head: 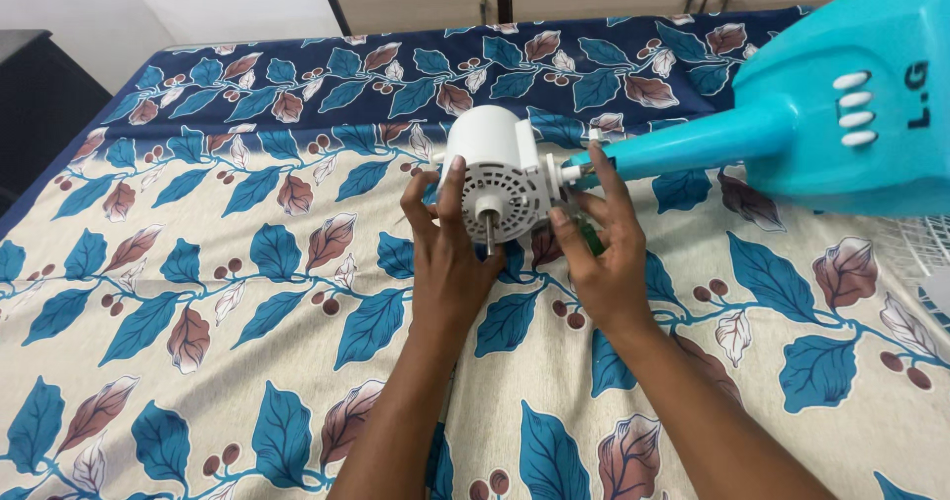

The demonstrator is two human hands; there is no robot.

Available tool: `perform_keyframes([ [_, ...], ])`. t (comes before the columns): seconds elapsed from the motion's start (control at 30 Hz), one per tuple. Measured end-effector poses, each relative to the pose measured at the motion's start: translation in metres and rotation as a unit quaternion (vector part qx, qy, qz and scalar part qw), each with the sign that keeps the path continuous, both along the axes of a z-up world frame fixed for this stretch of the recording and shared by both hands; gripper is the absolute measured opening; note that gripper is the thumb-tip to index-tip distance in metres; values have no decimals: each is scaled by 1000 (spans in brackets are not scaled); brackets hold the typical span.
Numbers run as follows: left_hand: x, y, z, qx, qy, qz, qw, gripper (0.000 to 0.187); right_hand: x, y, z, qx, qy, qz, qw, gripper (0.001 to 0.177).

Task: The person uses a screwdriver to repeatedly probe and adjust the central shaft area of a white fan motor casing. The motor is held steady with the left hand while the right hand manipulates the tool. The task appears to be a diagnostic or minor repair attempt on the fan's internal mechanism.

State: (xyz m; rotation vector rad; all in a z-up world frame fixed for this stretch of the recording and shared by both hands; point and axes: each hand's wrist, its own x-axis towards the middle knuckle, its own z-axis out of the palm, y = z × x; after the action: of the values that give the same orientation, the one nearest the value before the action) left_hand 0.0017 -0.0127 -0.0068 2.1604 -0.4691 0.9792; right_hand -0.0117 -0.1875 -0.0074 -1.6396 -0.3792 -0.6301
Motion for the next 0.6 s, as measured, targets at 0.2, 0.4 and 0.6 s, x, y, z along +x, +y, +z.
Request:
perform_keyframes([
  [0.2, -1, 1, 3, -28, 21, 20, 999, 113, -1, -7, -1, 44, -45, 23, 998, 64],
  [0.4, 0, 1, 4, -48, 17, 15, 999, 103, 1, -1, -9, 42, -22, -62, 997, 23],
  [0.6, 0, 3, 3, -51, 19, 12, 998, 100, -16, 10, -7, 0, -86, 43, 995, 36],
])
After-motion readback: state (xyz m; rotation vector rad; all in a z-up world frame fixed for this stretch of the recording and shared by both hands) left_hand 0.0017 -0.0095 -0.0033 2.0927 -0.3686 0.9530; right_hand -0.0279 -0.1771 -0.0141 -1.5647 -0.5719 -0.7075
